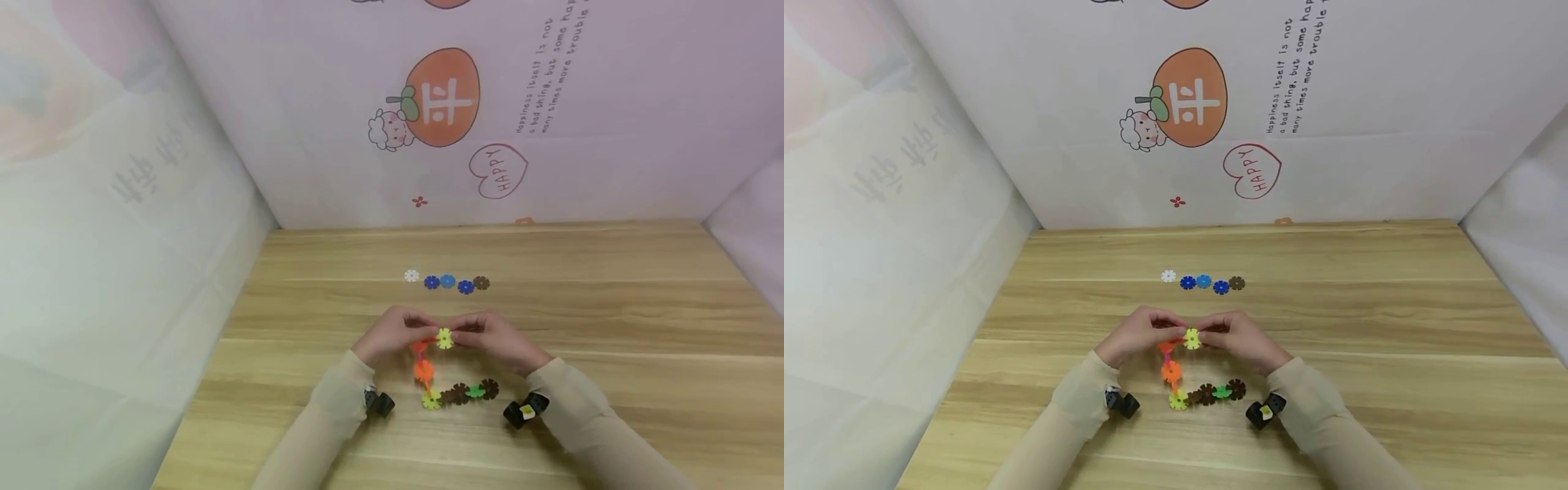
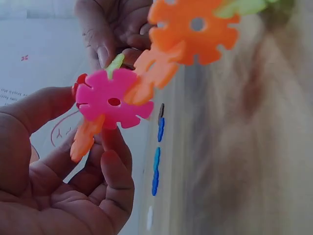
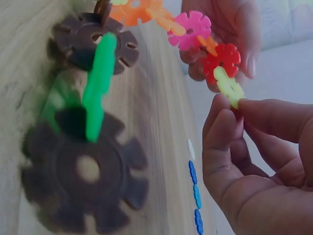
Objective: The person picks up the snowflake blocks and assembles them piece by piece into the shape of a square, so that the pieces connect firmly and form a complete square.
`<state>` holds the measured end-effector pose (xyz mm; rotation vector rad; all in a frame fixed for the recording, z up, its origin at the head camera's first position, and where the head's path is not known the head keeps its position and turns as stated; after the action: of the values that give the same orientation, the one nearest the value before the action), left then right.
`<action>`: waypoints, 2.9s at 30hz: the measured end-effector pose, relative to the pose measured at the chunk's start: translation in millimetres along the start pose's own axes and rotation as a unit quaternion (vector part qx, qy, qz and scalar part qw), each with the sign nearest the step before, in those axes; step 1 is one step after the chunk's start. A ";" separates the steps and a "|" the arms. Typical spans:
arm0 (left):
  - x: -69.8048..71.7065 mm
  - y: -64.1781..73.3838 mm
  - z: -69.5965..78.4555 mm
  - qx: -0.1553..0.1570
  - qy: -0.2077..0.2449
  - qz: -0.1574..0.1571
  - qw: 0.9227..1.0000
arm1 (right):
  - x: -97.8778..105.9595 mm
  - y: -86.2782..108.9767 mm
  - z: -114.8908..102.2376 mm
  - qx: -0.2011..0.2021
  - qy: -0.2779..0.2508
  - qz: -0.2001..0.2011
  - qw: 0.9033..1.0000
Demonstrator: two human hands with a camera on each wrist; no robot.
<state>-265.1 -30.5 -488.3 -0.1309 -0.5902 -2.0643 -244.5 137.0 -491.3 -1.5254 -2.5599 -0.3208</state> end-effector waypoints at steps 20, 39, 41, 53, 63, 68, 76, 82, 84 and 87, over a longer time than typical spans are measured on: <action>1.4 -1.4 0.2 0.024 -0.007 -0.011 1.000 | 48.9 -13.1 22.9 -0.012 0.165 0.100 0.981; -0.2 3.8 -1.2 0.018 -0.018 -0.009 1.000 | 91.3 -61.9 22.4 0.015 0.366 0.139 0.920; 1.4 4.8 -0.3 0.017 -0.011 -0.006 1.000 | 90.4 -65.2 20.6 0.024 0.363 0.136 0.922; -3.8 5.4 3.1 0.013 -0.008 -0.021 1.000 | 83.7 -25.6 26.0 0.021 0.291 0.097 0.952; -7.7 5.5 2.7 0.017 -0.010 -0.022 1.000 | 64.1 -5.4 24.6 0.053 0.269 0.074 0.959; -7.4 2.4 4.0 0.007 -0.024 -0.022 0.999 | 52.4 -2.8 23.5 0.065 0.237 0.052 0.968; -4.2 -2.4 5.3 0.012 -0.039 -0.017 0.999 | 31.4 0.8 7.4 0.116 0.191 0.031 0.974; -4.4 -4.2 5.6 0.012 -0.037 -0.021 0.999 | 24.3 5.1 -0.7 0.136 0.191 0.045 0.971; -4.7 -4.1 5.9 0.012 -0.037 -0.022 0.999 | 22.3 6.5 -3.0 0.147 0.186 0.048 0.970; -5.8 -4.1 6.2 0.011 -0.038 -0.023 0.999 | 19.5 8.6 -5.2 0.153 0.173 0.051 0.972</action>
<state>-266.2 -21.4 -486.1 -0.1848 -0.6677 -2.1050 -246.1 156.3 -480.8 -1.3463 -2.1377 -0.1513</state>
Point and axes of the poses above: each hand's wrist, its own y-axis away from the middle knuckle, its own x-axis out of the back of the hand, z = x × y, the point moved 7 cm from there along -y, towards the middle knuckle, and after that the axes turned 6 degrees about x, right-handed, at the moved point
